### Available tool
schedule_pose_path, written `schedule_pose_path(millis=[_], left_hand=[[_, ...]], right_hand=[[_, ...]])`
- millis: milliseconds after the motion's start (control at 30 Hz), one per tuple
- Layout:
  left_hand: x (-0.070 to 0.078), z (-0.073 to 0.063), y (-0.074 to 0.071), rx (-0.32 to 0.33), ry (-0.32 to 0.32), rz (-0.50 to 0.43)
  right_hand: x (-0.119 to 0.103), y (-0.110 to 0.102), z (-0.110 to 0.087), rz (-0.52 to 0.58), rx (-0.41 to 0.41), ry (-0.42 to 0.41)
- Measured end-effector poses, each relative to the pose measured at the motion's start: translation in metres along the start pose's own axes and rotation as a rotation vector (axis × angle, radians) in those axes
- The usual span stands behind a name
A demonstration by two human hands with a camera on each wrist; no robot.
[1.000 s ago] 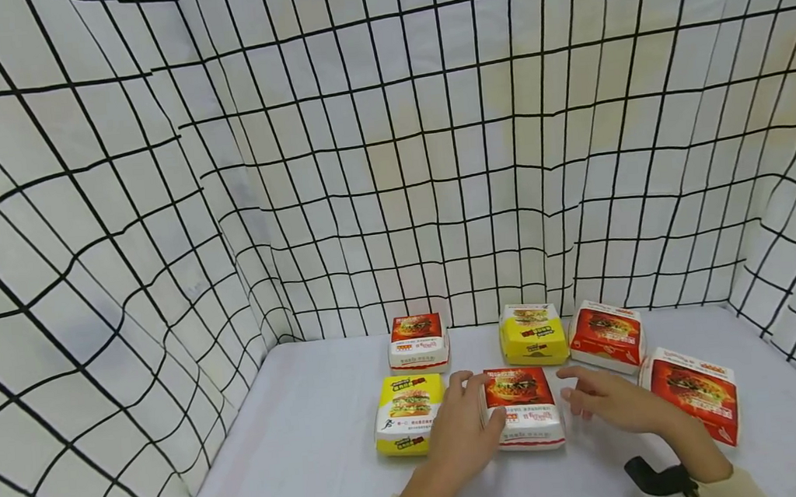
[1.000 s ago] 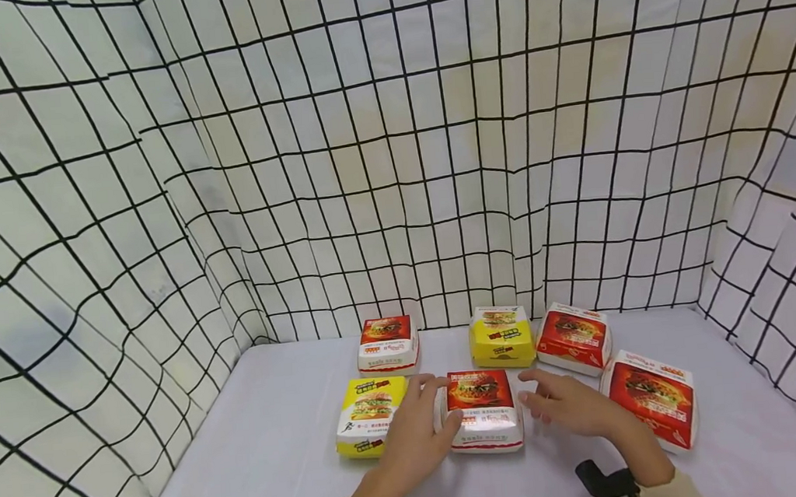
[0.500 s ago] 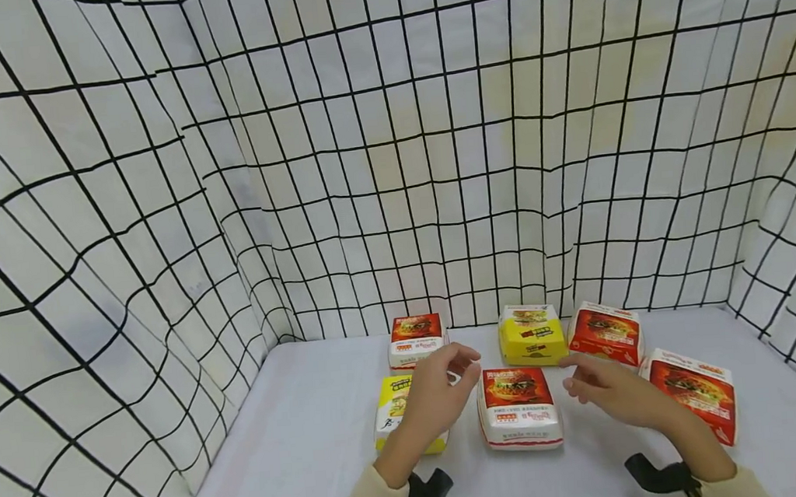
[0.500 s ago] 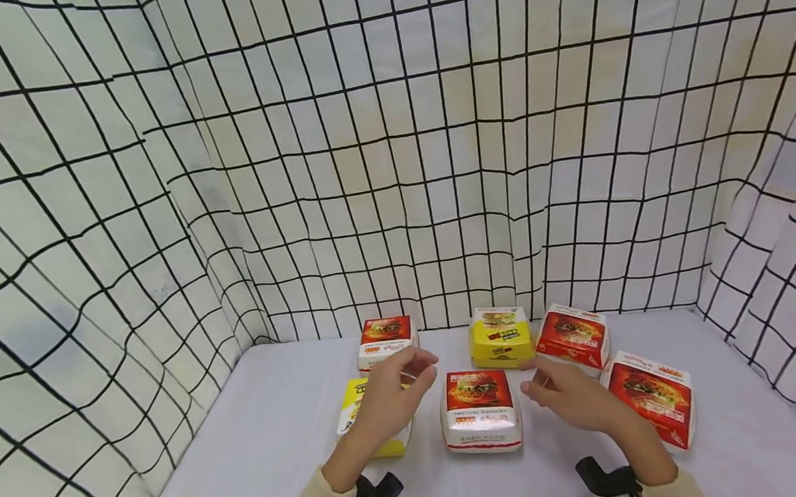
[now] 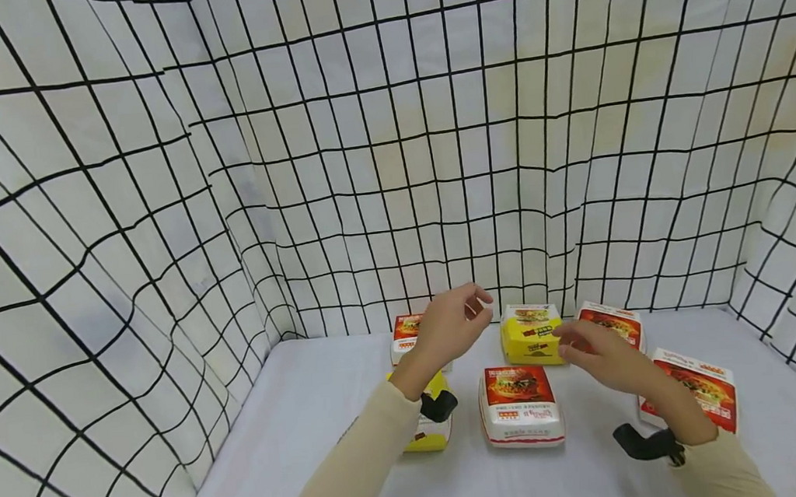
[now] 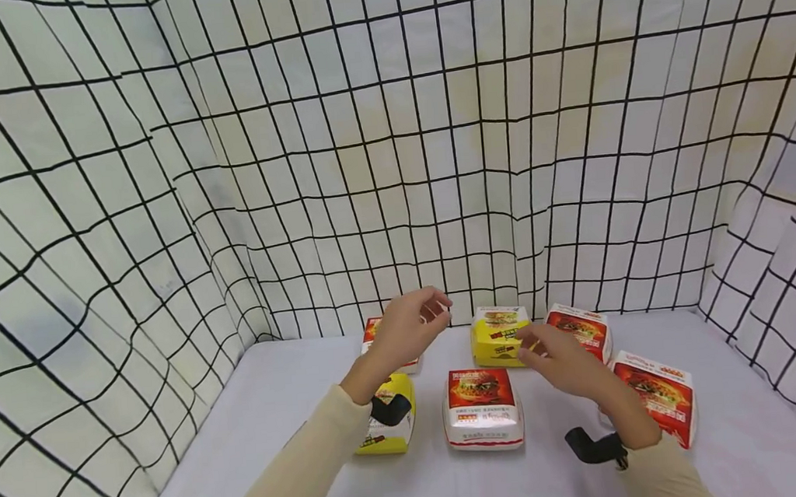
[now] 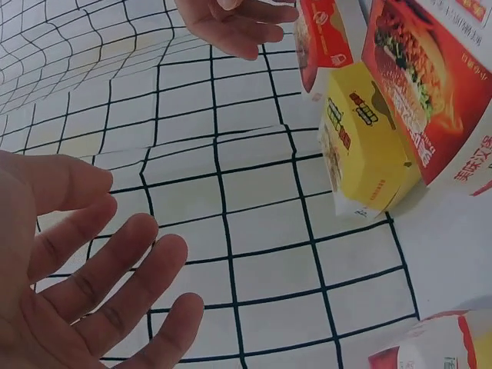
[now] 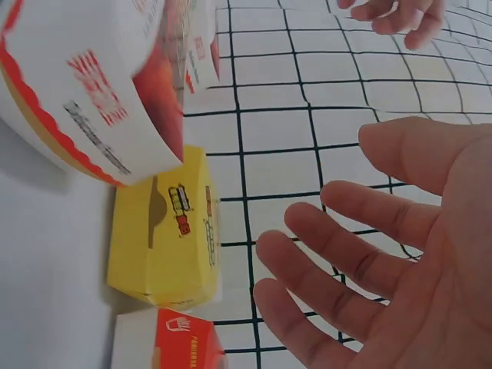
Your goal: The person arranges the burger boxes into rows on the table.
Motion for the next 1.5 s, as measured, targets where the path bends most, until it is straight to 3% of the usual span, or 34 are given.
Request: schedule_pose_path(millis=[100, 267, 533, 733, 1000, 1233, 1500], left_hand=[[-0.001, 0.016, 0.004, -0.054, 0.005, 0.054], [-0.007, 0.037, 0.021, -0.195, -0.014, 0.068], [-0.024, 0.054, 0.051, -0.341, -0.086, 0.093], [-0.036, 0.061, 0.062, -0.378, -0.115, 0.163], [-0.046, 0.066, 0.083, -0.453, -0.148, 0.221], [-0.042, 0.068, 0.096, -0.46, -0.197, 0.299], [-0.046, 0.065, 0.099, -0.426, -0.238, 0.276]], right_hand=[[0.004, -0.008, 0.02, -0.046, -0.037, 0.012], [0.01, -0.018, 0.05, -0.079, -0.099, 0.053], [0.029, -0.017, 0.077, -0.144, -0.163, 0.122], [0.04, -0.014, 0.092, -0.231, -0.155, 0.137], [0.046, -0.009, 0.103, -0.351, -0.24, 0.299], [0.049, -0.004, 0.104, -0.409, -0.256, 0.328], [0.054, 0.0, 0.108, -0.403, -0.256, 0.332]])
Point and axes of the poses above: each hand's wrist, its own z-axis towards the middle knuckle, its own y-axis out of the palm, x = y × z, the point moved 3 cm from there along z, towards the middle knuckle, and after that the axes turned 7 degrees about -x, right-handed, at the moved point
